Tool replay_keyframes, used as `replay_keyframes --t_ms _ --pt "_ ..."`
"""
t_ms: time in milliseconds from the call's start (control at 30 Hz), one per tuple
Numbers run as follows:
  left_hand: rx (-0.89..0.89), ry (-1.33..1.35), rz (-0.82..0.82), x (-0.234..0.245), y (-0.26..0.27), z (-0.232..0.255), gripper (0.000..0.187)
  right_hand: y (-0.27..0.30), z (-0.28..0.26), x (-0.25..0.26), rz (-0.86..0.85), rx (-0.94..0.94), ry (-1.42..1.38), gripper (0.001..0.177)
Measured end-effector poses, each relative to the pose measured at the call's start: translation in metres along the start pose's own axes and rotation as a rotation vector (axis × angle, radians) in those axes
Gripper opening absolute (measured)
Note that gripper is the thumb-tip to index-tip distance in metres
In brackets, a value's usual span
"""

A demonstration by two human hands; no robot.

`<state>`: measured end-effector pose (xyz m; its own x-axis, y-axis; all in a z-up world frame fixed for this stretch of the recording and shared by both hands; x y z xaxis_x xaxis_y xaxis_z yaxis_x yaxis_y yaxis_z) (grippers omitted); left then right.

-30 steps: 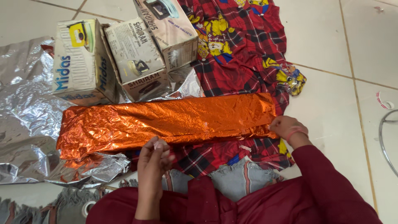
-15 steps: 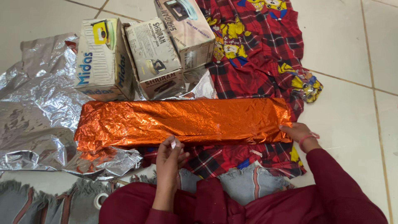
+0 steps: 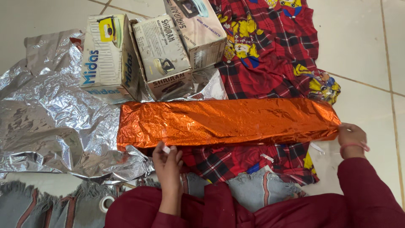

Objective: The person wraps a rectangular object with orange metallic wrapping paper and secures it with clear adhesive tape. They fold the paper edges, apply tape along seams, and smooth the surface to complete the package.

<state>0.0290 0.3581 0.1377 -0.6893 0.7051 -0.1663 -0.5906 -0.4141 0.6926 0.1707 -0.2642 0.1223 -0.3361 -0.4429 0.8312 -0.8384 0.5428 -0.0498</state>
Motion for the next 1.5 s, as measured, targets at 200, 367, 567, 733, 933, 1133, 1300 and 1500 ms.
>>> replay_keyframes --t_ms 200,367,567,733,933,1133,1300,1500 --pt "-0.029 0.046 0.056 0.0 0.006 0.007 0.066 0.005 -0.001 -0.001 -0.224 -0.24 -0.201 0.052" --pt "0.023 0.057 0.048 0.0 0.008 0.007 0.071 0.002 0.004 0.0 -0.27 -0.307 -0.102 0.049" --pt "0.044 0.126 0.077 0.004 -0.006 -0.003 0.075 -0.003 0.004 0.016 0.299 0.048 -0.07 0.024" --pt "0.017 0.244 0.114 0.006 -0.032 -0.013 0.075 0.049 -0.113 -0.024 0.1 0.785 -0.063 0.055" --pt "0.005 0.304 0.338 0.015 -0.082 -0.011 0.075 0.183 -0.247 -0.068 -0.325 1.15 -0.038 0.057" --pt "-0.116 0.397 0.455 0.003 -0.109 -0.01 0.081 0.205 -0.342 -0.119 -0.373 1.175 0.292 0.063" --pt "0.143 0.557 0.393 -0.003 -0.085 0.016 0.085 0.194 -0.398 -0.173 -0.757 1.057 0.518 0.099" --pt "0.147 0.641 0.292 -0.007 -0.064 0.039 0.097 0.177 -0.406 -0.177 -0.868 1.143 0.551 0.115"
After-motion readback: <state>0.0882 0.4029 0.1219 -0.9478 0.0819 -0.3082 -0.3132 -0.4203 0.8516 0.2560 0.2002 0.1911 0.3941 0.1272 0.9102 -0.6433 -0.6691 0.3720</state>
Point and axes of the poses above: each hand's wrist, its own y-axis away from the middle knuckle, its own x-axis out of the back of the hand, z = x × y, the point moved 3 cm from there along -y, towards the middle knuckle, and after that the axes turned 12 degrees about x, right-handed, at the moved point
